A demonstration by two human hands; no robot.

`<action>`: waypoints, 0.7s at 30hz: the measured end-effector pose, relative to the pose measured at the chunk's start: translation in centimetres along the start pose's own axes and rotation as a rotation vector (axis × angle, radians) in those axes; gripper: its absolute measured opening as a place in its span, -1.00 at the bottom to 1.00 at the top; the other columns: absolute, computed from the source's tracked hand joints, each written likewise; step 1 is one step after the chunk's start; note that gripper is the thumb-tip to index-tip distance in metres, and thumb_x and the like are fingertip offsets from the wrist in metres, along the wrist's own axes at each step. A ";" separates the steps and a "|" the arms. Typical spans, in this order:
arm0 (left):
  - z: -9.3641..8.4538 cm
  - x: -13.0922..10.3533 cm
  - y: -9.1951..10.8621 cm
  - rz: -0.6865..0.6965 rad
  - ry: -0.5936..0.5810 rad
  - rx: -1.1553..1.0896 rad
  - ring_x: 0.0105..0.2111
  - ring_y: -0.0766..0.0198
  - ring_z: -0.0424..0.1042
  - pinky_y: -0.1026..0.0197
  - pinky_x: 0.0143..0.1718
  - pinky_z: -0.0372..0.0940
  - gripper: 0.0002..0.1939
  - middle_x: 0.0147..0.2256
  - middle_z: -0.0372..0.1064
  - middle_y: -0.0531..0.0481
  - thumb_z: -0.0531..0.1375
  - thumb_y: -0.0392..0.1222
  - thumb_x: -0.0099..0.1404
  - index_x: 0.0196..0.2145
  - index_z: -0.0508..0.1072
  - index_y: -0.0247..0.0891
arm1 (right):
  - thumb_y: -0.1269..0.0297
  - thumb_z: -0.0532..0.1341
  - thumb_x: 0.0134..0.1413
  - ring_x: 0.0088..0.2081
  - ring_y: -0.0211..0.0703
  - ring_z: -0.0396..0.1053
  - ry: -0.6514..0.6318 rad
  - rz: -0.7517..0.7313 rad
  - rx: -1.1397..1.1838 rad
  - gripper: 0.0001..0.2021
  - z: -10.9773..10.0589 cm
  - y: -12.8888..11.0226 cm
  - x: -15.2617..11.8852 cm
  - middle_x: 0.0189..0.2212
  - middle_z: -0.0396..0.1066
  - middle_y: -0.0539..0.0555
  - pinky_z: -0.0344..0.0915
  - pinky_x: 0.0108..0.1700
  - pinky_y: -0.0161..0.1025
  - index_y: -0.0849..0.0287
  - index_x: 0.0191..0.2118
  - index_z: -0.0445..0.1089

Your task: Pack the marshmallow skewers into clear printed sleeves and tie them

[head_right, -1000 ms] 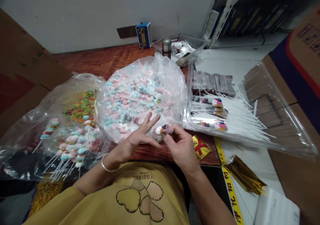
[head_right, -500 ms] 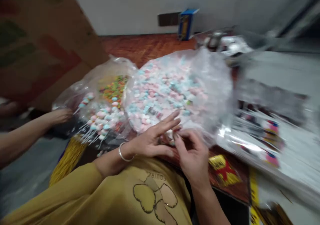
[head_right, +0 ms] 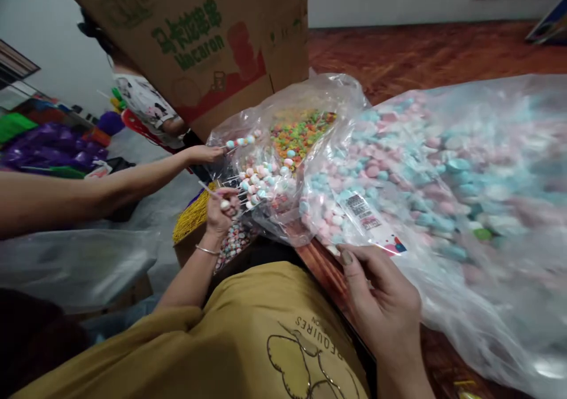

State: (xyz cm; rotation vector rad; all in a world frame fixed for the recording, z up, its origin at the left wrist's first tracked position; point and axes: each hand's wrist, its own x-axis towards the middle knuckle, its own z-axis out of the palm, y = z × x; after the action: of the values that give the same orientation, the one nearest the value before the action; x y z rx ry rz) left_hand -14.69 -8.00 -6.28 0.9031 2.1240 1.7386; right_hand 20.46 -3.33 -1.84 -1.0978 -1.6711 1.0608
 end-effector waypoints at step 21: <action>9.2 -2.1 8.1 0.693 -0.348 -0.073 -0.26 0.23 0.46 0.15 -0.16 0.37 -0.89 -0.30 0.44 -0.02 0.18 -0.23 0.41 -0.15 0.49 -0.22 | 0.25 0.24 0.20 -0.17 0.09 0.36 0.190 0.168 -0.963 -0.83 -0.3 6.0 4.3 -0.25 0.53 0.18 0.03 -0.15 -0.10 0.20 -0.14 0.44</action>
State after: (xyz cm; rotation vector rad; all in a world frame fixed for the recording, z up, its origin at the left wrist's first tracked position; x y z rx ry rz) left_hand -5.48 -1.22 -1.31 1.9197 1.6062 1.7299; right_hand 21.04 2.29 -6.55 -1.8880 -1.9841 0.1631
